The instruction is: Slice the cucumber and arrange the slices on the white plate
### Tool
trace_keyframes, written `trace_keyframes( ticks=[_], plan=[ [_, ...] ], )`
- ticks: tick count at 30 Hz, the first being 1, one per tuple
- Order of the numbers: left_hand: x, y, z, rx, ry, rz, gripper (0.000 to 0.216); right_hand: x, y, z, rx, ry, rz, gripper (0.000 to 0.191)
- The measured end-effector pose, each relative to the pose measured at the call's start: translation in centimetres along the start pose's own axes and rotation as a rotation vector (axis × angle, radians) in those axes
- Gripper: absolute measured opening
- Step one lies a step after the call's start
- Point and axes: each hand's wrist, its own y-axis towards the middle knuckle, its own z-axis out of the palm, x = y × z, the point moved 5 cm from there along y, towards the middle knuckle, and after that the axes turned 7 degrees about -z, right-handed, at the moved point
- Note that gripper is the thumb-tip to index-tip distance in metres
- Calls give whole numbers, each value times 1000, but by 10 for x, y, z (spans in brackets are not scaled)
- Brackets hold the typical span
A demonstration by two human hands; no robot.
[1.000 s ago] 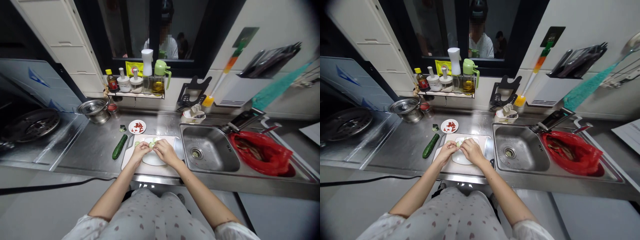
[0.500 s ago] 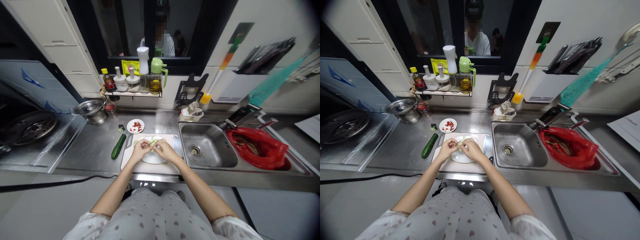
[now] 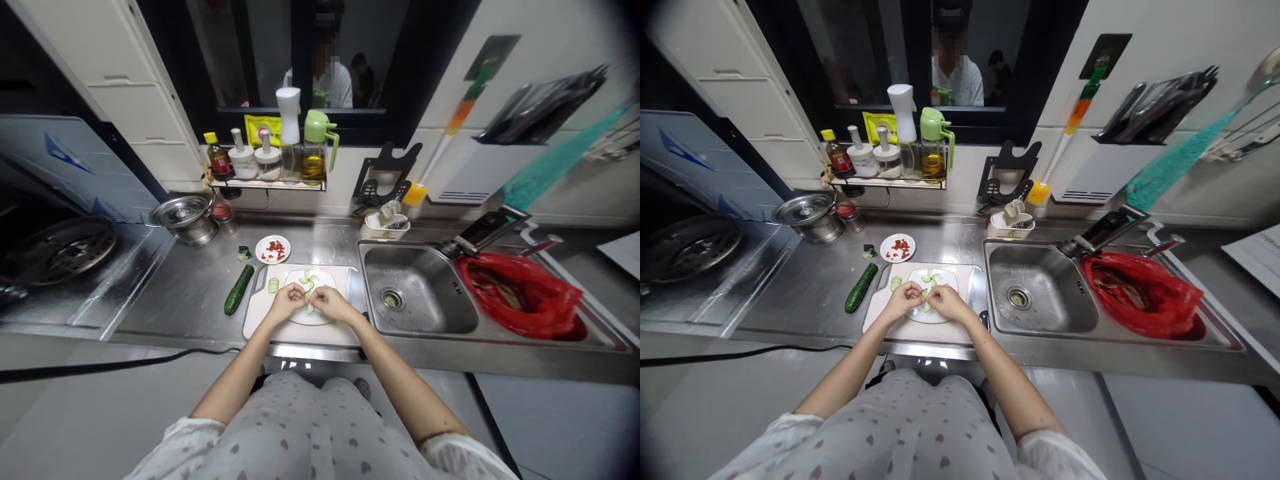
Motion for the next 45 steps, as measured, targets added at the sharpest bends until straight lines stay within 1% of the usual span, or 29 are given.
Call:
trace_keyframes(
  ticks=[6, 11, 15, 20, 23, 27, 30, 33, 36, 40, 43, 45],
  plan=[
    [14, 8, 2, 22, 11, -29, 38, -7, -2, 2, 47, -102, 116, 15],
    [28, 12, 1, 34, 38, -49, 37, -5, -2, 5, 78, -177, 141, 19],
    [37, 13, -1, 43, 66, -64, 37, -10, -1, 10, 104, -216, 164, 20],
    [43, 14, -5, 5, 214, -109, 37, -22, 0, 21, 136, -260, 165, 20],
    [41, 13, -6, -40, 387, -114, 35, -27, 0, 27, 158, -316, 160, 19],
    [30, 8, -3, -90, 701, -79, 33, -26, -4, 31, 162, -390, 136, 22],
    [22, 4, 3, -98, 908, -53, 33, -22, -6, 35, 181, -448, 120, 23],
    [17, 2, 7, -106, 1063, -42, 33, -17, -7, 37, 200, -515, 112, 22],
    [16, 2, 9, -109, 1160, -56, 33, -13, -7, 38, 206, -570, 104, 21],
    [18, 4, 10, -79, 1213, -73, 27, -10, -8, 39, 202, -610, 91, 19],
    [18, 3, 8, -81, 1213, -74, 25, -10, -12, 36, 153, -588, 87, 18],
    [14, 2, 5, -94, 1200, -38, 25, -11, -17, 33, 94, -569, 98, 20]
  ],
)
